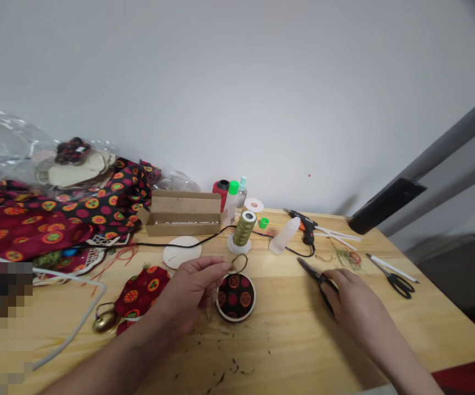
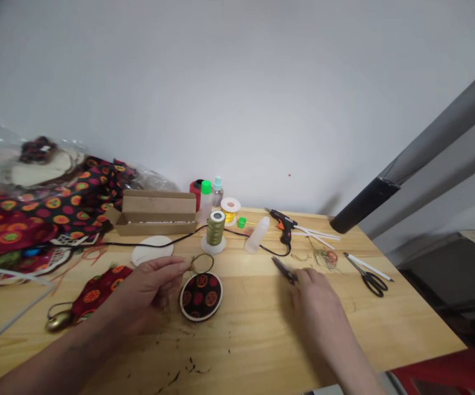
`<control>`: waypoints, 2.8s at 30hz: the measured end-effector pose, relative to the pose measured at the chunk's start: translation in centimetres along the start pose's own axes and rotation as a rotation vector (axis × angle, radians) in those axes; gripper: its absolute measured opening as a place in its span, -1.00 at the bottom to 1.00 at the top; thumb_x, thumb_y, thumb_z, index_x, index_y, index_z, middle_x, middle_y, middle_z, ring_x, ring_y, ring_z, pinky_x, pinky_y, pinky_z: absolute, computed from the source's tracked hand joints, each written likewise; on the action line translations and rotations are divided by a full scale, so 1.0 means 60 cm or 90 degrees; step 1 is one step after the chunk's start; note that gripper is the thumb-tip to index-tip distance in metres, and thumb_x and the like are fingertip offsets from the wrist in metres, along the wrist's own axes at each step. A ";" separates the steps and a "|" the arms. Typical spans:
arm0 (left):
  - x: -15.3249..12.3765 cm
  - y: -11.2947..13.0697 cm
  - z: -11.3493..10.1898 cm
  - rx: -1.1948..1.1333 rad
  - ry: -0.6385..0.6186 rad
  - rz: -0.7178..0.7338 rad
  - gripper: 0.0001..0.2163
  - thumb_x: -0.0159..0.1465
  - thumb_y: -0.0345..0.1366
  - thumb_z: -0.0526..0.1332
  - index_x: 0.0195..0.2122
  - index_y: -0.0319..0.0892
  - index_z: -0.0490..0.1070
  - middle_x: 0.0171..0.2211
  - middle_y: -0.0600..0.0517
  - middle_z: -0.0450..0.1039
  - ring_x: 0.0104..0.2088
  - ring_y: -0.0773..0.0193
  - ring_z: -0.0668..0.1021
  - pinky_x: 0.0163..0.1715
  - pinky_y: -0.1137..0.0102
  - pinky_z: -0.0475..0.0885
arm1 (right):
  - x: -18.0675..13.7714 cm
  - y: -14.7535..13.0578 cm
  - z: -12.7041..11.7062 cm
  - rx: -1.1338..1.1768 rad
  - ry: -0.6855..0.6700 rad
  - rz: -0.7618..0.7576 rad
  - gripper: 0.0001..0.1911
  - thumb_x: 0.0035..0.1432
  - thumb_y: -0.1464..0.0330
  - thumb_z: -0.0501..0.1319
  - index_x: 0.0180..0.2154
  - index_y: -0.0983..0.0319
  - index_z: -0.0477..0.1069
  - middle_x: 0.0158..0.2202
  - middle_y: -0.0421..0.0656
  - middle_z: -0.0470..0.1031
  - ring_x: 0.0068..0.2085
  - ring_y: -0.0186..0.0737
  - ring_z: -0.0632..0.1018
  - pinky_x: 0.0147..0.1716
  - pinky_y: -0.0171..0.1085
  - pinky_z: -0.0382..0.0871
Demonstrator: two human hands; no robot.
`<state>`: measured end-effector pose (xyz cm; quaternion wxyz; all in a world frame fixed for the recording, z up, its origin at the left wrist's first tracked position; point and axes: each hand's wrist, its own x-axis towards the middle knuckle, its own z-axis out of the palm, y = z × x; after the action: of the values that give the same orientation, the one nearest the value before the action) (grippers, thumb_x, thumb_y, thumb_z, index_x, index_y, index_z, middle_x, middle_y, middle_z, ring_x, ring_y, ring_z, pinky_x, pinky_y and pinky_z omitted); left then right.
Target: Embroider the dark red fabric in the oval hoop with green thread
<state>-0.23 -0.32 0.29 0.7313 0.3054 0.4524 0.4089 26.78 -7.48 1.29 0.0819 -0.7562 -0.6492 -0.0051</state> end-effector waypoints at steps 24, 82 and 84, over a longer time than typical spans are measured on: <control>0.002 -0.010 -0.010 -0.158 -0.157 -0.078 -0.79 0.03 -0.37 0.31 -0.62 -0.24 0.27 -0.75 0.27 -0.08 -0.72 0.55 -0.04 -0.76 0.59 -0.14 | -0.036 0.013 0.014 0.143 0.150 -0.142 -0.77 0.06 0.34 0.11 -0.19 0.23 0.25 -0.34 -0.10 0.39 -0.42 -0.24 0.46 -0.48 -0.32 0.39; -0.006 -0.007 -0.014 -0.230 -0.218 -0.132 -0.80 0.11 -0.45 0.22 -0.61 -0.23 0.26 -0.72 0.26 -0.13 -0.70 0.53 -0.06 -0.73 0.56 -0.15 | -0.003 -0.110 0.053 0.045 0.416 -0.379 -0.68 0.12 0.22 0.14 -0.19 0.35 0.31 -0.42 0.00 0.45 -0.36 -0.14 0.48 -0.43 -0.27 0.36; -0.006 -0.006 -0.013 -0.229 -0.218 -0.133 -0.81 0.11 -0.44 0.23 -0.60 -0.24 0.27 -0.72 0.26 -0.13 -0.70 0.53 -0.05 -0.73 0.57 -0.15 | -0.002 -0.109 0.052 0.044 0.414 -0.379 -0.68 0.11 0.23 0.15 -0.19 0.35 0.31 -0.42 -0.01 0.46 -0.35 -0.15 0.48 -0.42 -0.27 0.36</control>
<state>-0.93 -0.76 -0.14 0.8780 0.1869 0.2711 0.3473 20.01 -6.26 -1.05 0.3025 -0.4920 -0.7789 -0.2445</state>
